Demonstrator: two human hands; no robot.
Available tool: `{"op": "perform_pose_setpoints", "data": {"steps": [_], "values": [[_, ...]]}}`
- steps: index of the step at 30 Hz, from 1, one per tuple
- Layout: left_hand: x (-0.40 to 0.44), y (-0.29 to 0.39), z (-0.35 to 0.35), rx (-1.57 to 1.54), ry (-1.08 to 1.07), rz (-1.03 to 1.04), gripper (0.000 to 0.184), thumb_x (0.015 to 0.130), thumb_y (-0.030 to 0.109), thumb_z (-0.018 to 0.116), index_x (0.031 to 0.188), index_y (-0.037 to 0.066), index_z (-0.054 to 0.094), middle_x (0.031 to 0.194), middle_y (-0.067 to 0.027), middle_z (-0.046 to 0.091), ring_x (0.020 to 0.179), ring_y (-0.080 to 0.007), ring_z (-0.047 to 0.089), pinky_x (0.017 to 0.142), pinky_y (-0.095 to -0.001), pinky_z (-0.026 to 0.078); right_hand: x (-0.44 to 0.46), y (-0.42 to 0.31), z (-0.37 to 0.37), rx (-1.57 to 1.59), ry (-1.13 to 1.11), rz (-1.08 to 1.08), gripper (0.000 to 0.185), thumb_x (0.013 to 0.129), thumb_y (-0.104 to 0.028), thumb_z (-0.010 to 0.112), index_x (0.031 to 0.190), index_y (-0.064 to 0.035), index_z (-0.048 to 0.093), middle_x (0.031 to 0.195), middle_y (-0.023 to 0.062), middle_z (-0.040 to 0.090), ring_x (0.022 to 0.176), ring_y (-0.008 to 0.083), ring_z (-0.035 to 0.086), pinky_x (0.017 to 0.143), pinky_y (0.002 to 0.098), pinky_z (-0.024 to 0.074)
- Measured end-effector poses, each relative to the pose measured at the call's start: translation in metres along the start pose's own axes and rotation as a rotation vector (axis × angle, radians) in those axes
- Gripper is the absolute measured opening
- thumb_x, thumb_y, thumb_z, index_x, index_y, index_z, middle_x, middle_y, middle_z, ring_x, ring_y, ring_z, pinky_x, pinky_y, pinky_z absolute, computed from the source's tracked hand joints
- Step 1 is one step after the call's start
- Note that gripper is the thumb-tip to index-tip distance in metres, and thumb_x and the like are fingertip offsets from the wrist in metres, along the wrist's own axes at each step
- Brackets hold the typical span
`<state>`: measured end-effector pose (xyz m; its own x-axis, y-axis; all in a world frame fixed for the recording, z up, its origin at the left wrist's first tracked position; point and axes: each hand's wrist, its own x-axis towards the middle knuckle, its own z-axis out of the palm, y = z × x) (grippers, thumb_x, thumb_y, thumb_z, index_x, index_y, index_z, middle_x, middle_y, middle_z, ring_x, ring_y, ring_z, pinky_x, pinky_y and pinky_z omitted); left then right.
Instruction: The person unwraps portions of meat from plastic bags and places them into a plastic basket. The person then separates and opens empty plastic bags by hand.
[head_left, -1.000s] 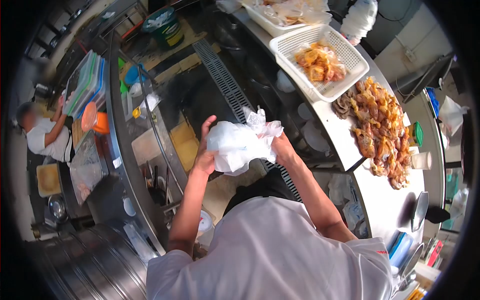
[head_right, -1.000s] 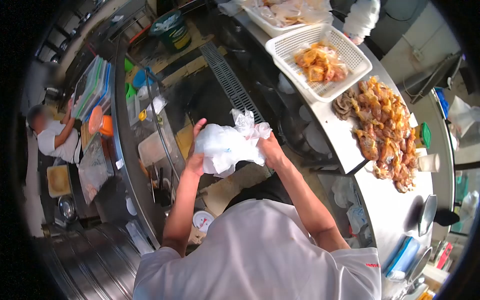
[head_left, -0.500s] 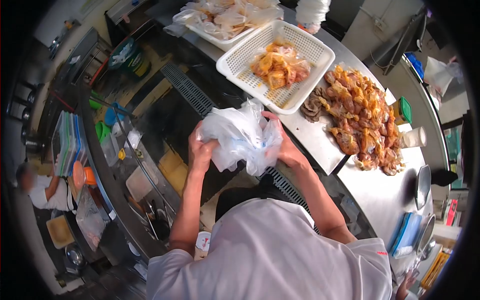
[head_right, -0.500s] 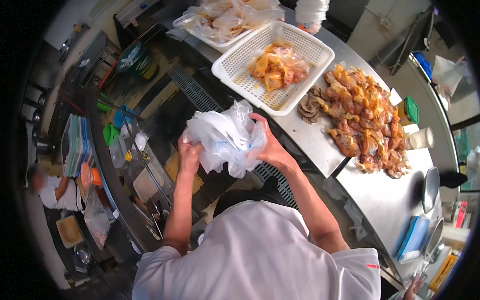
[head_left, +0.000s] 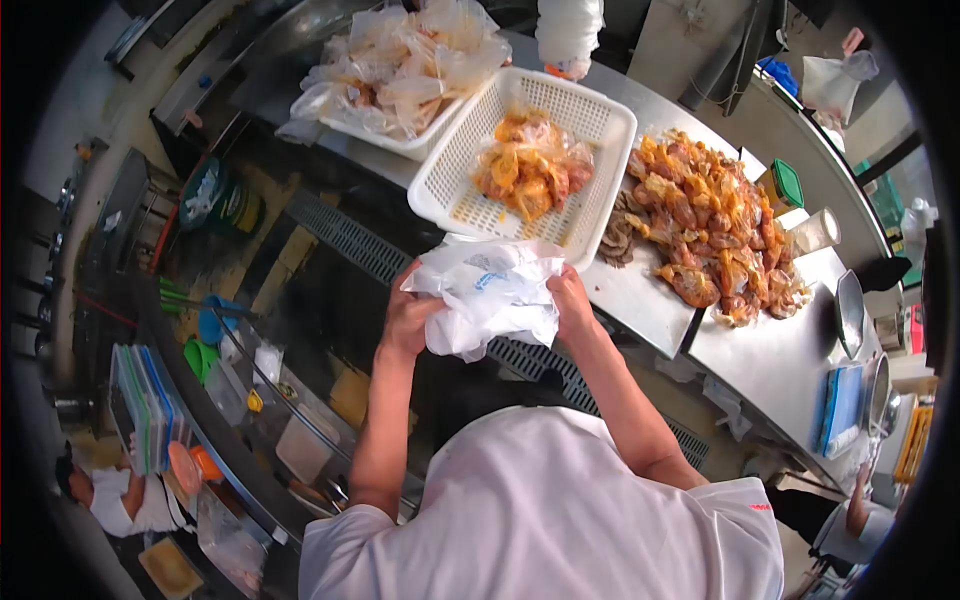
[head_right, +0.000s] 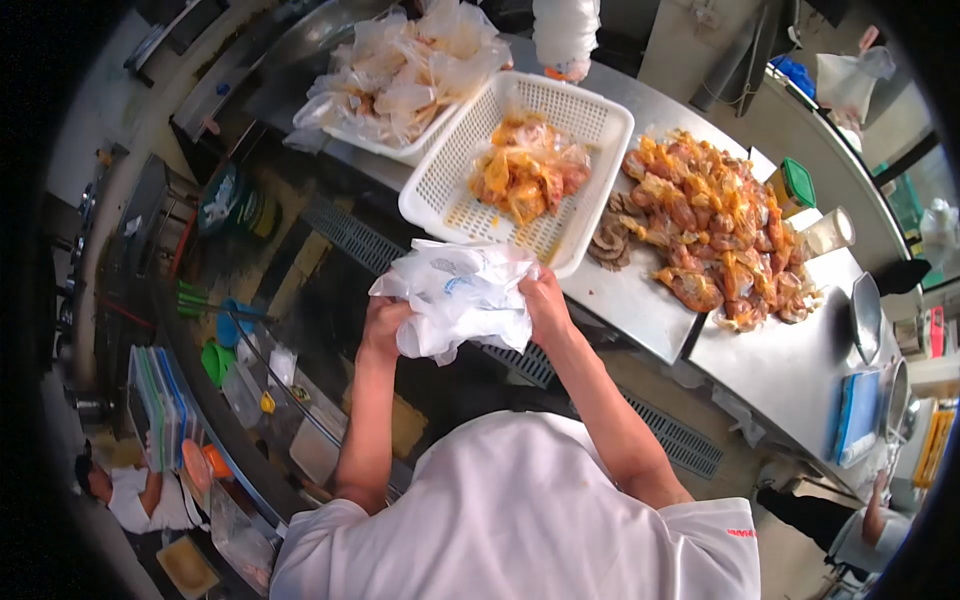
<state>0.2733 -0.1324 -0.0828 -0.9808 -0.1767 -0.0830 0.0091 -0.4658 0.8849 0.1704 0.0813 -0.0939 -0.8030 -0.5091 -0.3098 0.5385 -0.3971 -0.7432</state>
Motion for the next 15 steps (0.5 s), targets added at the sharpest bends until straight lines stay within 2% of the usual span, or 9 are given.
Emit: {"op": "perform_pose_setpoints", "data": {"steps": [2,3,5,6,8,11,12,13,15], "values": [[0.009,0.010,-0.012,-0.009,-0.027,0.002,0.053,0.070,0.000,0.064,0.123,0.000,0.058,0.113,-0.0095,0.067,0.102,-0.0206,0.065,0.090,-0.0337,0.052,0.014,0.014,0.004,0.067,0.032,-0.014,0.042,0.077,0.010,0.040,0.112,0.0048,0.063,0.103,0.0117,0.069,0.090,0.0230,0.069,0.078,0.0358,0.0570],[0.013,0.013,-0.019,-0.023,-0.034,-0.004,0.054,0.071,0.002,0.065,0.124,0.000,0.057,0.113,-0.0094,0.067,0.103,-0.0207,0.065,0.091,-0.0341,0.052,0.022,0.021,0.003,-0.017,0.003,-0.048,0.037,0.083,0.008,0.042,0.114,0.0046,0.062,0.104,0.0111,0.069,0.089,0.0208,0.069,0.080,0.0339,0.0559],[0.018,0.016,-0.042,-0.028,-0.128,-0.018,0.060,0.072,0.006,0.065,0.131,0.001,0.052,0.118,-0.0100,0.064,0.109,-0.0213,0.062,0.095,-0.0348,0.050,0.027,0.022,0.025,-0.110,0.075,-0.178,0.023,0.093,-0.001,0.047,0.108,0.0029,0.064,0.094,0.0062,0.068,0.081,0.0134,0.064,0.073,0.0286,0.0521],[0.016,0.026,-0.040,-0.092,-0.114,-0.057,0.063,0.073,0.008,0.066,0.134,0.002,0.050,0.121,-0.0103,0.062,0.113,-0.0216,0.060,0.097,-0.0351,0.048,0.032,0.024,0.029,-0.104,0.080,-0.191,0.023,0.093,-0.001,0.047,0.108,0.0029,0.064,0.094,0.0062,0.068,0.081,0.0134,0.064,0.073,0.0286,0.0521],[0.021,0.033,-0.047,-0.190,-0.157,-0.129,0.072,0.076,0.012,0.071,0.141,0.004,0.042,0.130,-0.0110,0.056,0.120,-0.0218,0.055,0.103,-0.0363,0.044,0.042,0.032,0.029,-0.305,0.118,-0.295,0.019,0.100,-0.011,0.050,0.100,0.0007,0.066,0.084,0.0010,0.064,0.073,0.0070,0.055,0.065,0.0245,0.0456],[0.029,0.036,-0.045,-0.097,-0.111,-0.048,0.077,0.075,0.014,0.077,0.142,0.004,0.041,0.133,-0.0102,0.055,0.123,-0.0214,0.054,0.105,-0.0380,0.043,0.051,0.047,0.029,-0.311,0.155,-0.270,0.021,0.101,-0.014,0.051,0.093,-0.0004,0.065,0.077,-0.0017,0.059,0.069,0.0049,0.049,0.061,0.0234,0.0407],[0.034,0.034,-0.047,-0.128,-0.150,-0.035,0.073,0.073,0.013,0.080,0.137,0.002,0.047,0.127,-0.0093,0.059,0.117,-0.0206,0.058,0.101,-0.0376,0.047,0.050,0.047,0.032,-0.274,0.143,-0.257,0.022,0.102,-0.016,0.051,0.098,0.0005,0.065,0.081,0.0002,0.062,0.070,0.0063,0.052,0.063,0.0240,0.0440],[0.038,0.028,-0.053,-0.126,-0.161,-0.039,0.073,0.073,0.013,0.080,0.137,0.002,0.047,0.127,-0.0093,0.059,0.117,-0.0206,0.058,0.101,-0.0376,0.047,0.048,0.045,0.035,-0.271,0.151,-0.264,0.022,0.102,-0.016,0.051,0.098,0.0005,0.065,0.081,0.0002,0.062,0.070,0.0063,0.052,0.063,0.0240,0.0440],[0.042,0.021,-0.056,-0.036,-0.143,-0.067,0.061,0.073,0.012,0.079,0.129,0.001,0.055,0.118,-0.0091,0.065,0.106,-0.0200,0.064,0.093,-0.0360,0.052,0.042,0.039,0.042,-0.101,0.187,-0.203,0.025,0.102,-0.020,0.052,0.104,0.0024,0.063,0.087,0.0032,0.066,0.075,0.0092,0.059,0.067,0.0262,0.0491]]}}
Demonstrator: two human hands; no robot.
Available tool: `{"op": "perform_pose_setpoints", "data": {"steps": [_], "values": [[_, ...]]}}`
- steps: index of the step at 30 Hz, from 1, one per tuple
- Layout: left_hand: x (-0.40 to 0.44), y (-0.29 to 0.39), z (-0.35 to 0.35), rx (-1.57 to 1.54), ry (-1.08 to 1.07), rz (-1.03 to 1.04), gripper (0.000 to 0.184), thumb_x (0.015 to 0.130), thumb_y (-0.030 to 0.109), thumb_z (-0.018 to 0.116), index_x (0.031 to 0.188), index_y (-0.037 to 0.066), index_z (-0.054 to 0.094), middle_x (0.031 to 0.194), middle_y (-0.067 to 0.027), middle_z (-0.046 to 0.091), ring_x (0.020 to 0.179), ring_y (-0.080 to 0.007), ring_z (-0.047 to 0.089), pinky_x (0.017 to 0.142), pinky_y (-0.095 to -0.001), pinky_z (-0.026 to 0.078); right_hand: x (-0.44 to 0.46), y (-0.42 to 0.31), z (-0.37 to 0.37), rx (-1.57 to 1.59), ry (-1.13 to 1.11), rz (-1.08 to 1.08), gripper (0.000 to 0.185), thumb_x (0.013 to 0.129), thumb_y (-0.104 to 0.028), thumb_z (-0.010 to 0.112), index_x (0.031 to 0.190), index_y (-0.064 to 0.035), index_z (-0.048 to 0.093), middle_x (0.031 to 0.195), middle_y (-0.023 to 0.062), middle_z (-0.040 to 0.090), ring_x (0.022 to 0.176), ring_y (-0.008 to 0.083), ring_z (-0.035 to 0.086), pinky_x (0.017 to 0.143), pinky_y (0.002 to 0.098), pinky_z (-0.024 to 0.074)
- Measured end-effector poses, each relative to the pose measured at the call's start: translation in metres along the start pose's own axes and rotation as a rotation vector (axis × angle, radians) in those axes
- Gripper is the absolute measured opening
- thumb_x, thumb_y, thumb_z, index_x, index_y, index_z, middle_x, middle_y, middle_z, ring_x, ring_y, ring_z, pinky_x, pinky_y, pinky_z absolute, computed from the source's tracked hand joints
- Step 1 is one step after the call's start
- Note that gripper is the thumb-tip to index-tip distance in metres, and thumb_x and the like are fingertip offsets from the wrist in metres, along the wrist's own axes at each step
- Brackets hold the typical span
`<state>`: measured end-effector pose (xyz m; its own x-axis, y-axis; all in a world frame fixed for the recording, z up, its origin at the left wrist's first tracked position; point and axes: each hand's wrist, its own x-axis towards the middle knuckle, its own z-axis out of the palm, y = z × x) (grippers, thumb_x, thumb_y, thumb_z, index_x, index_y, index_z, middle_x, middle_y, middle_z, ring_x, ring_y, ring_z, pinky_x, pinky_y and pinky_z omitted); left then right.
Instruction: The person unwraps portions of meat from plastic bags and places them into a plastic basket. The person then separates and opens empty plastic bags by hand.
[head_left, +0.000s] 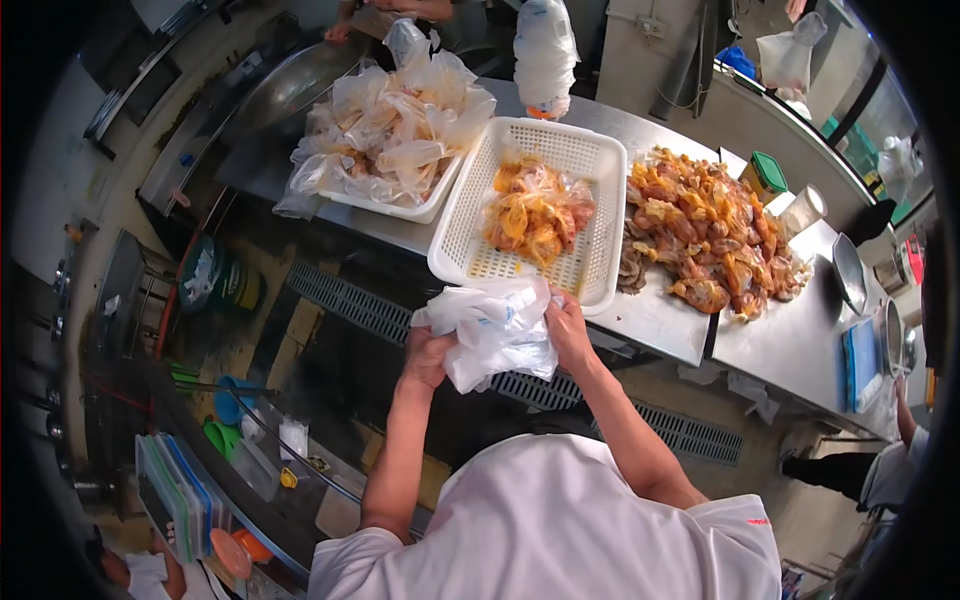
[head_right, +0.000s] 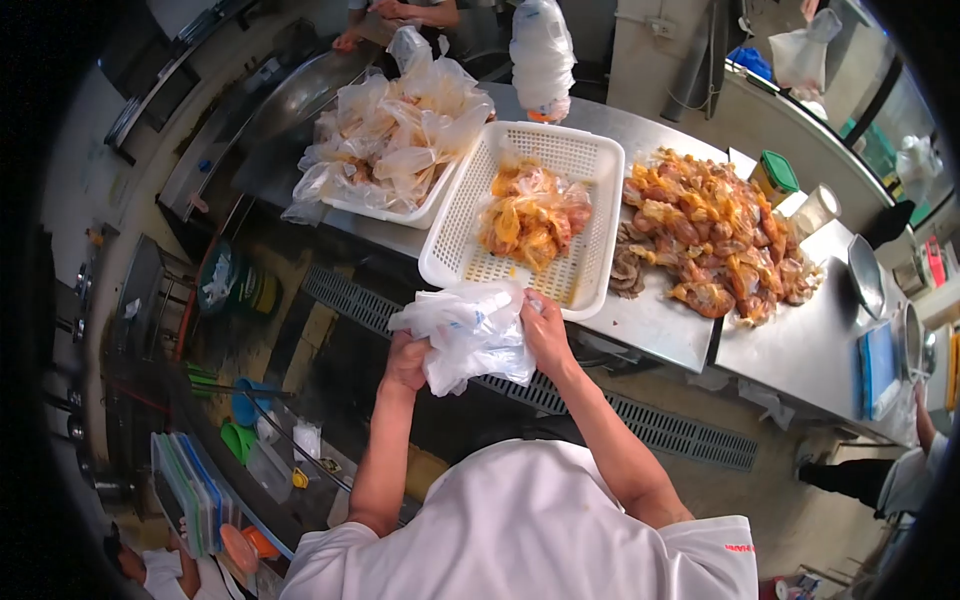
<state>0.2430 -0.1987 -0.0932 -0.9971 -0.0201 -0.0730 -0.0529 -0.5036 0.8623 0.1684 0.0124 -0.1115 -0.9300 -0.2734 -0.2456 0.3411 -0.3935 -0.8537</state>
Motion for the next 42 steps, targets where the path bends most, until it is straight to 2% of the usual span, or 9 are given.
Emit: {"op": "perform_pose_setpoints", "data": {"steps": [8,14,17,19,22,23,26,33,42], "values": [[0.015,0.006,0.004,0.025,0.058,0.028,0.051,0.074,0.004,0.075,0.122,0.000,0.059,0.113,-0.0102,0.068,0.100,-0.0212,0.067,0.089,-0.0357,0.055,0.002,-0.018,-0.017,0.199,0.123,0.130,0.033,0.101,-0.026,0.056,0.115,0.0029,0.060,0.101,0.0102,0.069,0.086,0.0178,0.068,0.076,0.0324,0.0562],[0.017,0.009,0.008,0.054,0.163,0.049,0.048,0.072,-0.001,0.075,0.118,-0.001,0.062,0.109,-0.0098,0.069,0.098,-0.0209,0.067,0.088,-0.0352,0.054,-0.017,-0.033,-0.032,0.332,-0.180,0.092,0.054,0.095,-0.030,0.065,0.138,-0.0050,0.046,0.124,0.0117,0.059,0.113,0.0205,0.060,0.097,0.0360,0.0490],[0.018,0.006,0.010,0.145,0.167,0.046,0.048,0.071,-0.002,0.074,0.117,-0.001,0.063,0.107,-0.0088,0.069,0.097,-0.0196,0.067,0.087,-0.0336,0.053,-0.017,-0.031,-0.039,-0.031,-0.444,-0.107,0.073,0.085,-0.030,0.076,0.145,-0.0115,0.038,0.131,0.0097,0.054,0.118,0.0202,0.055,0.103,0.0362,0.0437],[0.019,0.001,0.011,0.201,0.170,0.036,0.048,0.071,-0.002,0.074,0.118,-0.001,0.063,0.106,-0.0081,0.069,0.096,-0.0187,0.067,0.086,-0.0325,0.053,-0.026,-0.045,-0.018,-0.285,-0.392,-0.237,0.068,0.079,-0.023,0.081,0.137,-0.0092,0.048,0.121,0.0056,0.059,0.114,0.0169,0.056,0.102,0.0345,0.0431],[0.018,-0.001,0.022,0.251,0.162,0.046,0.044,0.072,-0.003,0.071,0.115,0.000,0.064,0.104,-0.0064,0.069,0.094,-0.0163,0.066,0.085,-0.0309,0.052,-0.020,-0.044,-0.019,-0.515,-0.252,-0.117,0.059,0.076,-0.018,0.081,0.129,-0.0097,0.055,0.114,0.0081,0.062,0.107,0.0189,0.058,0.097,0.0349,0.0457],[0.016,-0.001,0.025,0.223,0.148,0.047,0.043,0.072,-0.002,0.071,0.114,0.000,0.065,0.103,-0.0057,0.069,0.093,-0.0153,0.065,0.085,-0.0306,0.052,-0.016,-0.032,-0.024,-0.403,-0.188,-0.095,0.041,0.080,-0.009,0.075,0.119,-0.0063,0.060,0.105,0.0064,0.064,0.101,0.0167,0.059,0.092,0.0317,0.0475],[0.014,-0.003,0.032,0.188,0.118,0.043,0.042,0.073,-0.003,0.070,0.114,0.001,0.065,0.102,-0.0045,0.069,0.093,-0.0138,0.065,0.085,-0.0299,0.051,-0.013,-0.027,-0.031,-0.251,-0.134,-0.066,0.034,0.085,-0.004,0.070,0.117,-0.0033,0.060,0.104,0.0035,0.064,0.095,0.0136,0.059,0.085,0.0296,0.0490],[0.019,-0.017,0.040,0.142,0.058,0.044,0.044,0.074,-0.006,0.072,0.117,0.001,0.066,0.106,-0.0045,0.070,0.095,-0.0138,0.066,0.087,-0.0297,0.053,-0.006,-0.030,-0.040,-0.025,0.010,0.028,0.025,0.094,-0.014,0.067,0.114,0.0004,0.060,0.100,0.0046,0.065,0.088,0.0128,0.060,0.076,0.0293,0.0509],[0.018,-0.023,0.037,0.092,0.110,0.091,0.045,0.075,-0.008,0.071,0.118,0.001,0.065,0.108,-0.0066,0.071,0.097,-0.0166,0.067,0.088,-0.0322,0.054,0.001,-0.033,-0.072,-0.145,0.077,0.069,0.017,0.090,-0.010,0.068,0.105,-0.0026,0.065,0.087,0.0022,0.065,0.080,0.0120,0.061,0.067,0.0277,0.0489]]}}
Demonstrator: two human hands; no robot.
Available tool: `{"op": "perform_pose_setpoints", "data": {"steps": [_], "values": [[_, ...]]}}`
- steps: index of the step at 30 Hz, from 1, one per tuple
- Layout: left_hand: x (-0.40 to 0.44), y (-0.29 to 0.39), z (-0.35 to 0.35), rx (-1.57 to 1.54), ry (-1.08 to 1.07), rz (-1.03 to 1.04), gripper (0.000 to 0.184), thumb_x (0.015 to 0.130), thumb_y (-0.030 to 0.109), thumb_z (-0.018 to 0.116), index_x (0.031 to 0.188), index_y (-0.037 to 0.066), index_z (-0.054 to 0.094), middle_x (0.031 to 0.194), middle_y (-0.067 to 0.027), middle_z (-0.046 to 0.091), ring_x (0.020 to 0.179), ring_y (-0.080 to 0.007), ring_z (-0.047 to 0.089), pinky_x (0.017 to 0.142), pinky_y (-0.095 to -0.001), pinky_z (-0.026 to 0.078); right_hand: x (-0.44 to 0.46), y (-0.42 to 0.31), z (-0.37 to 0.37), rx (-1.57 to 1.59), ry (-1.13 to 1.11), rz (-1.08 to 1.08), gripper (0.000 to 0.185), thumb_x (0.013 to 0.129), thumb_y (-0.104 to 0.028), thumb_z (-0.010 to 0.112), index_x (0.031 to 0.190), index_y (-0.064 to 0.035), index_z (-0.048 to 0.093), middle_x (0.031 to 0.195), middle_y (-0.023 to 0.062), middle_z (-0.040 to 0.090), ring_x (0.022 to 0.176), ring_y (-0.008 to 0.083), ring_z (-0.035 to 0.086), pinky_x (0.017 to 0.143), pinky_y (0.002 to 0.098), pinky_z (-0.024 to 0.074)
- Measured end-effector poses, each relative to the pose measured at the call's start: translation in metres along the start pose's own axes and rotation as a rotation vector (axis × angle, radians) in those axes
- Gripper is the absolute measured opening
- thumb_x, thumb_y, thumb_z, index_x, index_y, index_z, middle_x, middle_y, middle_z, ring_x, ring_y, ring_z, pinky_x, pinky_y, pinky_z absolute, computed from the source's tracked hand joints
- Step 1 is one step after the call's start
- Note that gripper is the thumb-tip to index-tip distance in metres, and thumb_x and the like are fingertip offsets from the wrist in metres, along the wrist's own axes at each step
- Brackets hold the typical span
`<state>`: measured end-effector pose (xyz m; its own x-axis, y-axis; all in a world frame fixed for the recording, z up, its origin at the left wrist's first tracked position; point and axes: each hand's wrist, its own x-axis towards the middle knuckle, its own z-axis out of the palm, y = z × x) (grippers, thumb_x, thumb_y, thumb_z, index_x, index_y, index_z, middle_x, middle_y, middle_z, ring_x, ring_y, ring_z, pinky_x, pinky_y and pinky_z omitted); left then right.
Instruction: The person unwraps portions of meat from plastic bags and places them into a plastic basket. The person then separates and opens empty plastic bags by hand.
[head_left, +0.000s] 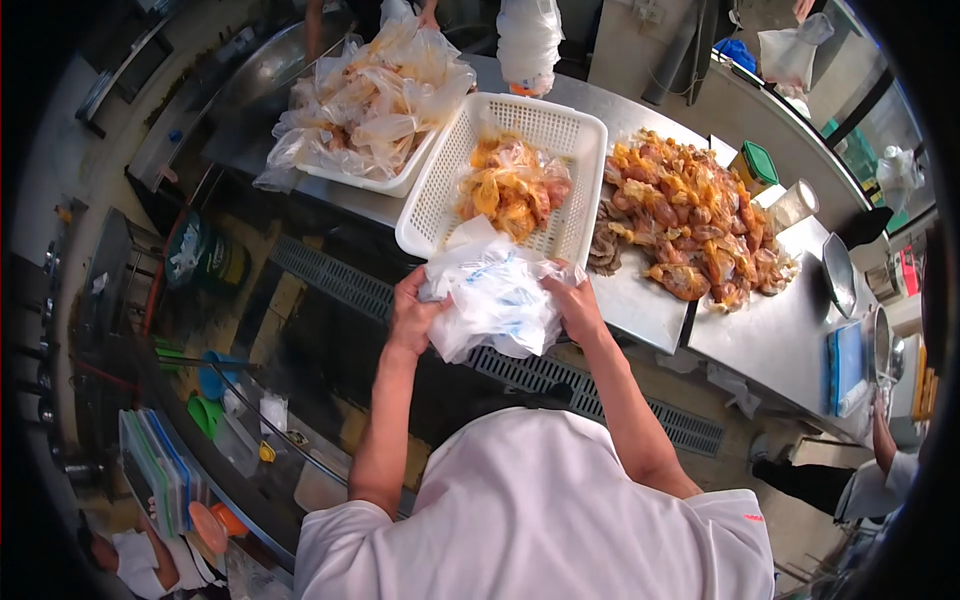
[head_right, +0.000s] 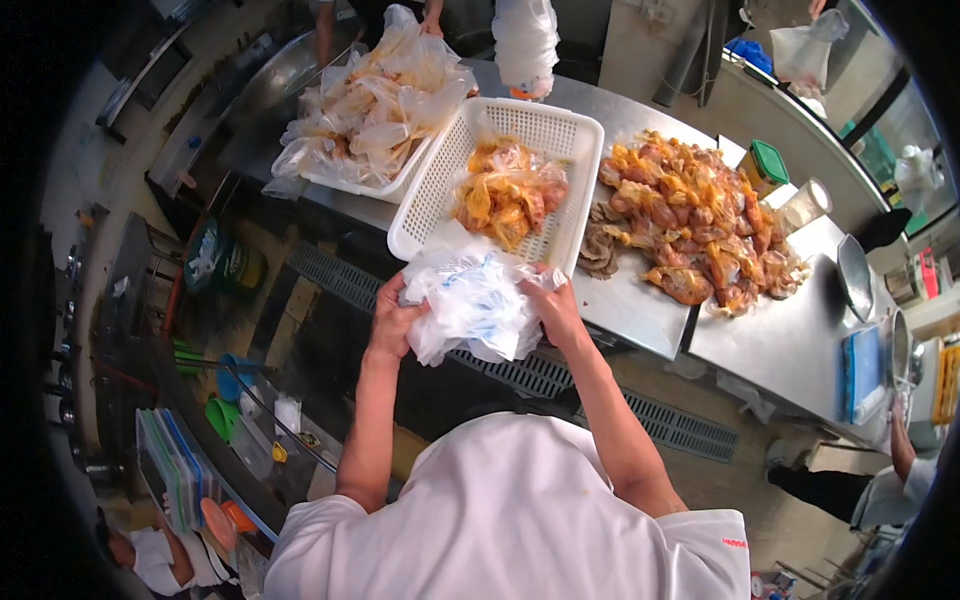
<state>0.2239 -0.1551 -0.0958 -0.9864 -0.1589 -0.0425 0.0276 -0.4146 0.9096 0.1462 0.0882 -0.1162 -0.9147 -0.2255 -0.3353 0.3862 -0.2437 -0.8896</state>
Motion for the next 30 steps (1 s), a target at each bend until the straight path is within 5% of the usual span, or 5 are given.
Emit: {"op": "perform_pose_setpoints", "data": {"steps": [12,14,21,26,30], "values": [[-0.105,-0.007,-0.149,0.092,0.664,0.145,0.045,0.074,-0.007,0.067,0.118,0.002,0.063,0.109,-0.0074,0.069,0.096,-0.0177,0.065,0.087,-0.0311,0.051,-0.016,0.010,-0.042,-0.204,-0.176,0.167,0.017,0.096,-0.021,0.064,0.105,-0.0069,0.060,0.092,0.0082,0.069,0.080,0.0202,0.071,0.063,0.0292,0.0584],[-0.141,-0.038,-0.198,0.356,0.868,0.132,0.045,0.076,-0.009,0.065,0.119,0.001,0.062,0.108,-0.0068,0.068,0.094,-0.0167,0.064,0.085,-0.0289,0.050,-0.019,0.017,-0.036,-0.319,-0.228,0.214,0.019,0.097,-0.022,0.064,0.107,-0.0065,0.061,0.095,0.0082,0.069,0.081,0.0191,0.071,0.064,0.0290,0.0584],[-0.279,-0.165,-0.287,0.311,1.323,0.271,0.033,0.077,-0.003,0.069,0.109,0.004,0.066,0.097,-0.0021,0.068,0.083,-0.0153,0.063,0.075,-0.0319,0.051,-0.036,0.063,0.002,-0.731,-0.519,0.405,0.032,0.096,-0.024,0.064,0.118,-0.0001,0.062,0.104,0.0081,0.069,0.084,0.0143,0.068,0.069,0.0257,0.0543],[-0.391,-0.272,-0.264,0.920,1.502,-0.230,0.029,0.073,0.004,0.070,0.102,0.005,0.066,0.095,-0.0149,0.071,0.088,-0.0280,0.068,0.082,-0.0387,0.052,-0.031,0.130,-0.017,-1.095,-0.668,0.400,0.035,0.093,-0.027,0.066,0.118,-0.0025,0.063,0.098,0.0067,0.071,0.084,0.0139,0.068,0.067,0.0279,0.0546],[-0.498,-0.376,-0.202,0.939,1.505,-0.472,0.043,0.065,0.002,0.058,0.107,0.005,0.067,0.099,-0.0176,0.071,0.095,-0.0339,0.069,0.085,-0.0408,0.052,-0.027,0.173,-0.051,-1.325,-0.774,0.325,0.033,0.091,-0.025,0.066,0.111,0.0005,0.067,0.095,0.0104,0.072,0.081,0.0155,0.070,0.066,0.0302,0.0559]]}}
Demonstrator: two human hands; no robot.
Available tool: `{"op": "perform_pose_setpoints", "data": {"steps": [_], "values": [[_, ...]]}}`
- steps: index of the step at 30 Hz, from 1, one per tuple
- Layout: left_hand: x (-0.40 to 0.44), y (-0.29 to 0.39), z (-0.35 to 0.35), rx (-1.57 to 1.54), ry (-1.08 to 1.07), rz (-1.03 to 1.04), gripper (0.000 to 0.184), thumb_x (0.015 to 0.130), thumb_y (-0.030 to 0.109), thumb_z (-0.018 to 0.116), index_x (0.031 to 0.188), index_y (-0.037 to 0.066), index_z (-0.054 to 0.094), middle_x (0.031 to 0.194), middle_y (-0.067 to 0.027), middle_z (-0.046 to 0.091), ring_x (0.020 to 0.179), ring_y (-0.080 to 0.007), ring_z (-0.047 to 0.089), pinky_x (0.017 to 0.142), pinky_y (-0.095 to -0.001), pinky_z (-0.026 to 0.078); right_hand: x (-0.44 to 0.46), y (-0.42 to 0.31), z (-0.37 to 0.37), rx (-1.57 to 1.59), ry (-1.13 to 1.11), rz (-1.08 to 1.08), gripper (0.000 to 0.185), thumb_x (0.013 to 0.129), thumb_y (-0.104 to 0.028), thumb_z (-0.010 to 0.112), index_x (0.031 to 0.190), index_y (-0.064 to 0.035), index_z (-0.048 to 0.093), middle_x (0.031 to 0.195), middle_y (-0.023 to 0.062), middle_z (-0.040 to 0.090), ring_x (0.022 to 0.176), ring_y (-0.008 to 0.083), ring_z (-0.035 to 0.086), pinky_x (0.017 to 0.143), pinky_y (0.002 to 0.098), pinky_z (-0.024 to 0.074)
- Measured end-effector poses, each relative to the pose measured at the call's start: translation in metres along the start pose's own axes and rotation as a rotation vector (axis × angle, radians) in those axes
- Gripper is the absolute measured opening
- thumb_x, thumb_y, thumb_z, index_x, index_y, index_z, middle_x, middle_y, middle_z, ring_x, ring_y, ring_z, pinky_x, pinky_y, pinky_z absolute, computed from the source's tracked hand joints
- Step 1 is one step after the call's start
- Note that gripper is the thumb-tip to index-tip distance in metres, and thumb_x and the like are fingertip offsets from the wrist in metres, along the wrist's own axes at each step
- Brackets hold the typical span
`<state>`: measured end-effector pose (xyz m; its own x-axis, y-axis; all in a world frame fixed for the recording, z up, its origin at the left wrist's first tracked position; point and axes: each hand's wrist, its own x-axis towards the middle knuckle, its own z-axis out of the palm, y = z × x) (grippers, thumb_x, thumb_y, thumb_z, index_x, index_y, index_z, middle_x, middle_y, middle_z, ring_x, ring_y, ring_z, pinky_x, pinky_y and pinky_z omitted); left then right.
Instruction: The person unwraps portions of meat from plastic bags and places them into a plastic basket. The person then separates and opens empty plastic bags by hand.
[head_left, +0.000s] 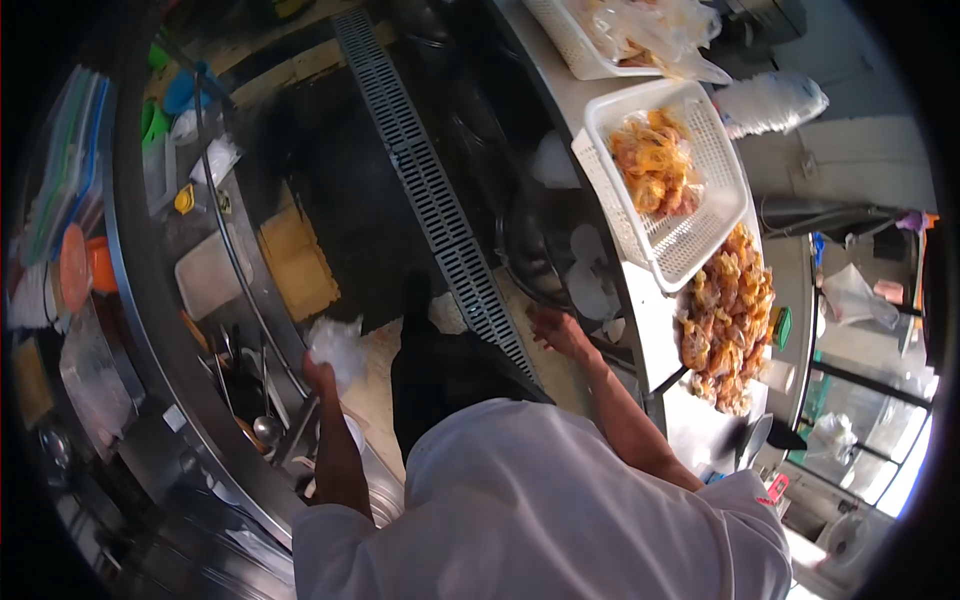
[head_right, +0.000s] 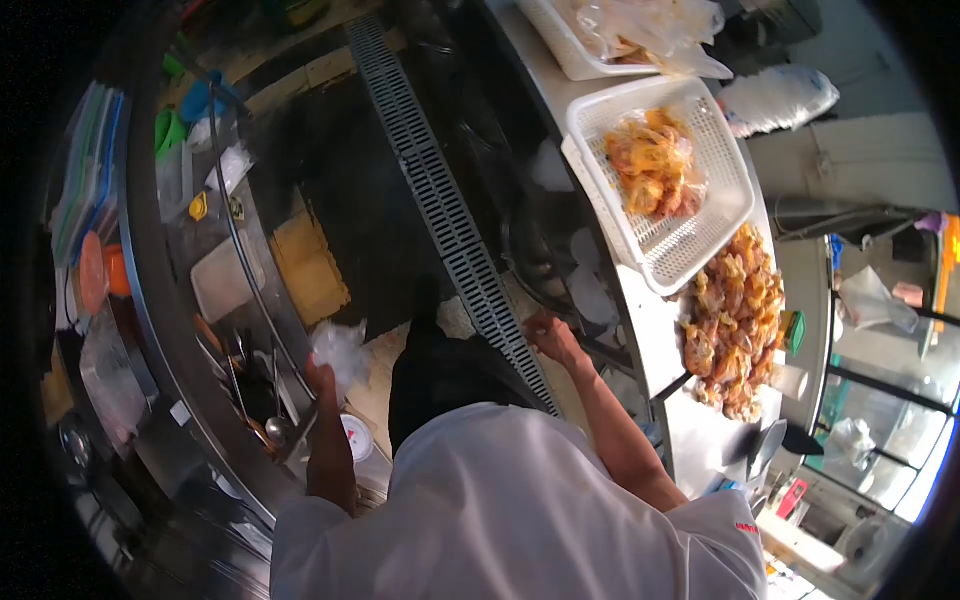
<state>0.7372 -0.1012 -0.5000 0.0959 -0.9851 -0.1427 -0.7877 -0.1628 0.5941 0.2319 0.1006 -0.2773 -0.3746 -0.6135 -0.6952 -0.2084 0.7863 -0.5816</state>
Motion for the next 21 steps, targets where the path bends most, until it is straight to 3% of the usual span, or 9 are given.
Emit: {"op": "perform_pose_setpoints", "data": {"steps": [2,4,6,10,12,21], "values": [[-0.049,-0.029,-0.006,0.278,0.001,-0.185,0.049,0.063,0.003,0.059,0.112,0.004,0.066,0.105,-0.0210,0.070,0.099,-0.0395,0.067,0.089,-0.0437,0.052,0.012,0.054,0.014,0.114,-0.050,0.146,0.031,0.091,-0.025,0.066,0.111,-0.0011,0.067,0.094,0.0107,0.072,0.078,0.0154,0.070,0.062,0.0294,0.0563],[-0.097,-0.049,-0.012,0.271,0.031,-0.197,0.051,0.063,0.004,0.060,0.113,0.004,0.065,0.107,-0.0221,0.069,0.100,-0.0407,0.066,0.091,-0.0445,0.051,0.007,0.092,0.017,0.119,-0.081,0.169,0.027,0.091,-0.022,0.066,0.110,-0.0026,0.067,0.090,0.0093,0.071,0.074,0.0155,0.070,0.058,0.0289,0.0557],[-0.140,-0.073,-0.013,0.213,0.054,-0.173,0.050,0.063,0.005,0.062,0.112,0.003,0.065,0.105,-0.0213,0.069,0.099,-0.0409,0.066,0.090,-0.0446,0.051,0.014,0.150,0.014,0.089,-0.182,0.349,0.032,0.093,-0.021,0.064,0.120,-0.0046,0.061,0.099,0.0073,0.069,0.080,0.0186,0.070,0.060,0.0316,0.0567],[-0.197,-0.079,-0.011,0.218,-0.096,-0.273,0.042,0.063,0.004,0.063,0.106,0.004,0.065,0.097,-0.0195,0.070,0.090,-0.0408,0.066,0.082,-0.0450,0.052,0.000,0.211,-0.003,0.269,-0.236,0.505,0.025,0.092,-0.016,0.063,0.113,-0.0036,0.061,0.092,0.0056,0.067,0.076,0.0185,0.069,0.057,0.0313,0.0552],[-0.214,-0.091,0.005,0.186,-0.081,-0.284,0.043,0.064,0.004,0.063,0.107,0.004,0.065,0.097,-0.0203,0.069,0.090,-0.0412,0.066,0.081,-0.0452,0.053,-0.004,0.217,-0.005,0.207,-0.066,0.421,0.019,0.090,-0.013,0.064,0.107,-0.0043,0.061,0.087,0.0045,0.065,0.073,0.0185,0.068,0.056,0.0316,0.0541],[-0.215,-0.073,0.033,-0.022,0.099,-0.247,0.040,0.065,-0.003,0.059,0.104,0.003,0.065,0.097,-0.0207,0.070,0.091,-0.0404,0.067,0.081,-0.0463,0.052,-0.003,0.199,0.029,0.014,-0.132,0.217,0.038,0.091,-0.023,0.069,0.121,-0.0021,0.061,0.099,0.0070,0.070,0.085,0.0168,0.069,0.064,0.0325,0.0571]]}}
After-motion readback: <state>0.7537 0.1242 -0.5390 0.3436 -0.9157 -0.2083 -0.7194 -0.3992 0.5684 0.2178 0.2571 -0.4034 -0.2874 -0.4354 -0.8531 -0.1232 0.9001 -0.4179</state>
